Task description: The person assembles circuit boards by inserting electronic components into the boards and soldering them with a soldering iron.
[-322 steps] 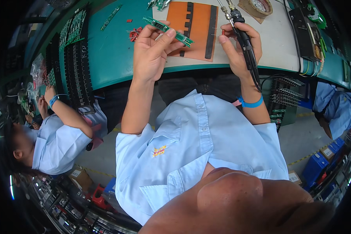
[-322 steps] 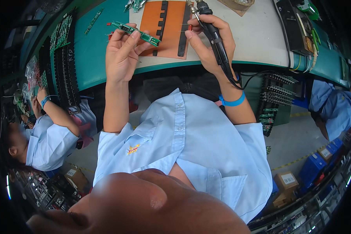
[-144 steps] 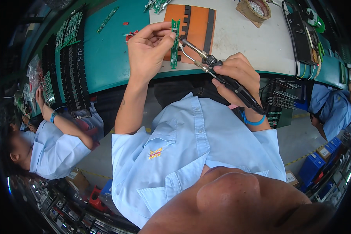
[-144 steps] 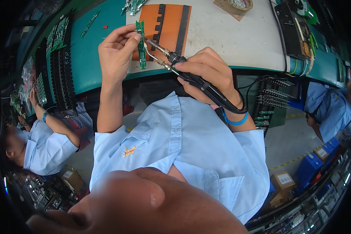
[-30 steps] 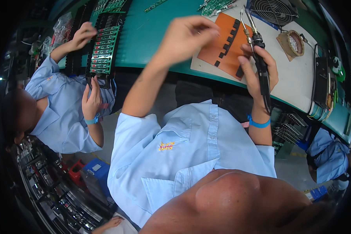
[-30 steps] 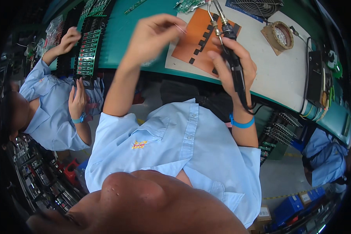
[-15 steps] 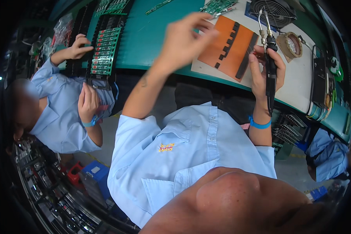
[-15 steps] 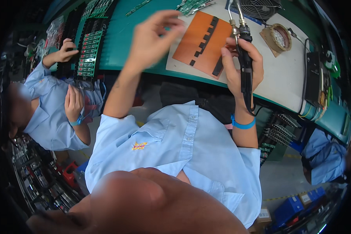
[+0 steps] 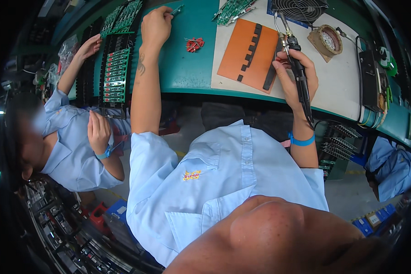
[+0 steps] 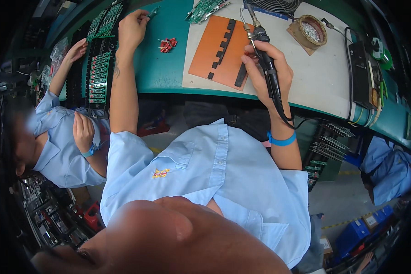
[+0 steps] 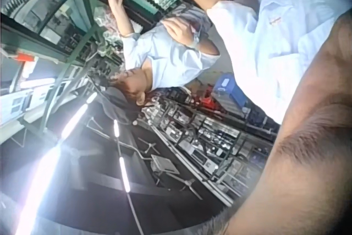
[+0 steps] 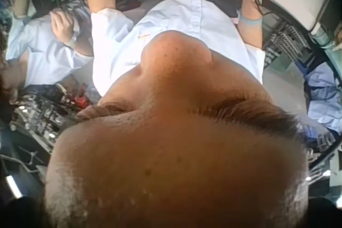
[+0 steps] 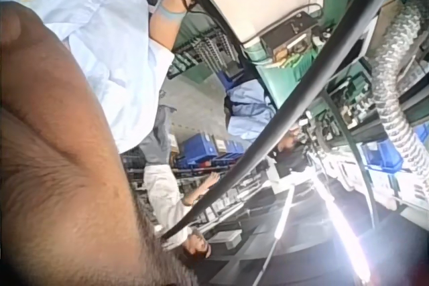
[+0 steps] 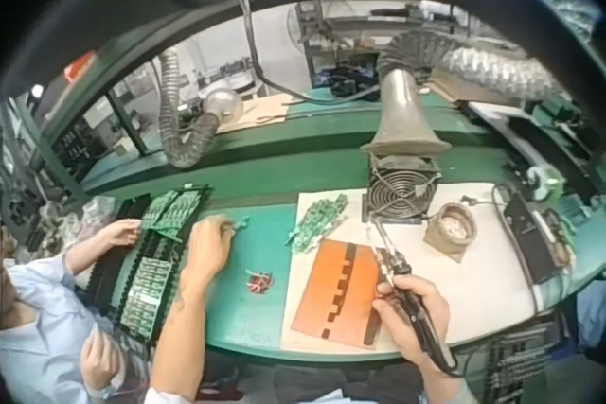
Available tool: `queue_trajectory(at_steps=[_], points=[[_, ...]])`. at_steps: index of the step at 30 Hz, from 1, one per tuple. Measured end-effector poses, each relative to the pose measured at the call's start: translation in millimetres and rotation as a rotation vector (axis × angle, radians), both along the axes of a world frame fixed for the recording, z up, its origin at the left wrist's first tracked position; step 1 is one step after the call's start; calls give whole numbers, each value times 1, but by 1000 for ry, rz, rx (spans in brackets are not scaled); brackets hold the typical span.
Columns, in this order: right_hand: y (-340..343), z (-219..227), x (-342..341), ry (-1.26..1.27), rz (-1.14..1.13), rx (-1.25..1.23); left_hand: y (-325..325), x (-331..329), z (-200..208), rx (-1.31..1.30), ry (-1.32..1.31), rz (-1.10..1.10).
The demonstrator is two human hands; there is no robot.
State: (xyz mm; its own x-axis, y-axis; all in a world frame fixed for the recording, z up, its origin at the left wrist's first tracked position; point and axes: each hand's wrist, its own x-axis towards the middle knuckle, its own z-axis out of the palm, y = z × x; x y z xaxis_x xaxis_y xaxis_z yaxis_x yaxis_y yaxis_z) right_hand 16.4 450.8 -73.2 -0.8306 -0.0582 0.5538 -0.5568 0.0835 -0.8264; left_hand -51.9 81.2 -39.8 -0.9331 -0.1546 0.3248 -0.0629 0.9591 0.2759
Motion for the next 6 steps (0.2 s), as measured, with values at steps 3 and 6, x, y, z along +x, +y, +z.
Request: queue_trajectory(at_steps=[3, 6], points=[[0, 0, 0, -8, 3, 20, 16, 18, 16, 107, 27, -54], [0, -1, -2, 1, 9, -47, 56, 51, 19, 941, 136, -327]])
